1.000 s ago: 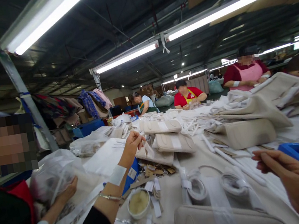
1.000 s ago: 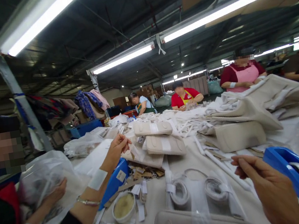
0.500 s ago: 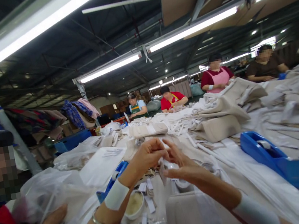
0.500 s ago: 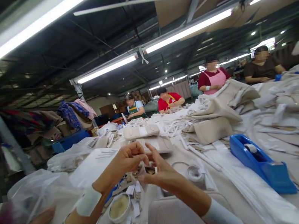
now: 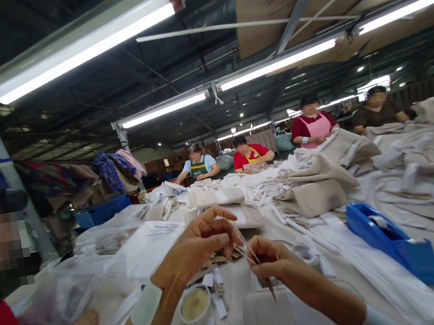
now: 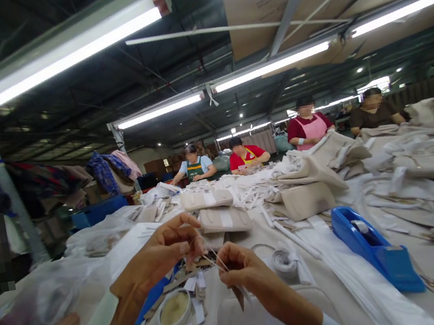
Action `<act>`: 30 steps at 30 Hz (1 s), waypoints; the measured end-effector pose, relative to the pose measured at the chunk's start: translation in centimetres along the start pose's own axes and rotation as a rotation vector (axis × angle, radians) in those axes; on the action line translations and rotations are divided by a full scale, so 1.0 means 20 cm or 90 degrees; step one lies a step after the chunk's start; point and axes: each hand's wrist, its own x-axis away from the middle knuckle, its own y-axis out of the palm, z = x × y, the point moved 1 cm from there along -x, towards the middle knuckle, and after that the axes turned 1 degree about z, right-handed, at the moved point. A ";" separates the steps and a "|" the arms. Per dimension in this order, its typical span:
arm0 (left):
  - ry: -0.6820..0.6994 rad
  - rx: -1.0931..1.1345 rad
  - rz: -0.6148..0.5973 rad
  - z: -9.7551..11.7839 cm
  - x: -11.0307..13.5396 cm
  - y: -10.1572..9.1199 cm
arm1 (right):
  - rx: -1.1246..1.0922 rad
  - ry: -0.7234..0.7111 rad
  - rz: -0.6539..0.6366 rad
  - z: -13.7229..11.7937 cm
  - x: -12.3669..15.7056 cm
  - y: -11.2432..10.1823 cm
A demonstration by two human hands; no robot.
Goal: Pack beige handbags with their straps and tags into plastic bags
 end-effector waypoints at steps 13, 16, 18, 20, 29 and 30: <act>-0.048 -0.120 0.041 -0.22 -0.14 -0.04 | -0.114 0.032 -0.028 -0.05 -0.02 -0.18; -0.062 -0.181 0.036 -0.25 -0.21 -0.05 | -0.047 0.050 -0.009 -0.06 -0.04 -0.31; -0.054 -0.179 0.059 -0.30 -0.28 -0.05 | 0.058 0.071 0.014 -0.08 -0.06 -0.39; -0.042 -0.146 0.088 -0.38 -0.38 -0.05 | 0.148 0.087 0.051 -0.11 -0.09 -0.48; -0.130 -0.228 0.176 -0.97 -0.79 0.04 | 0.506 0.124 0.225 -0.27 -0.33 -0.94; -0.165 -0.273 0.169 -1.03 -0.81 0.06 | 0.566 0.129 0.244 -0.26 -0.36 -0.99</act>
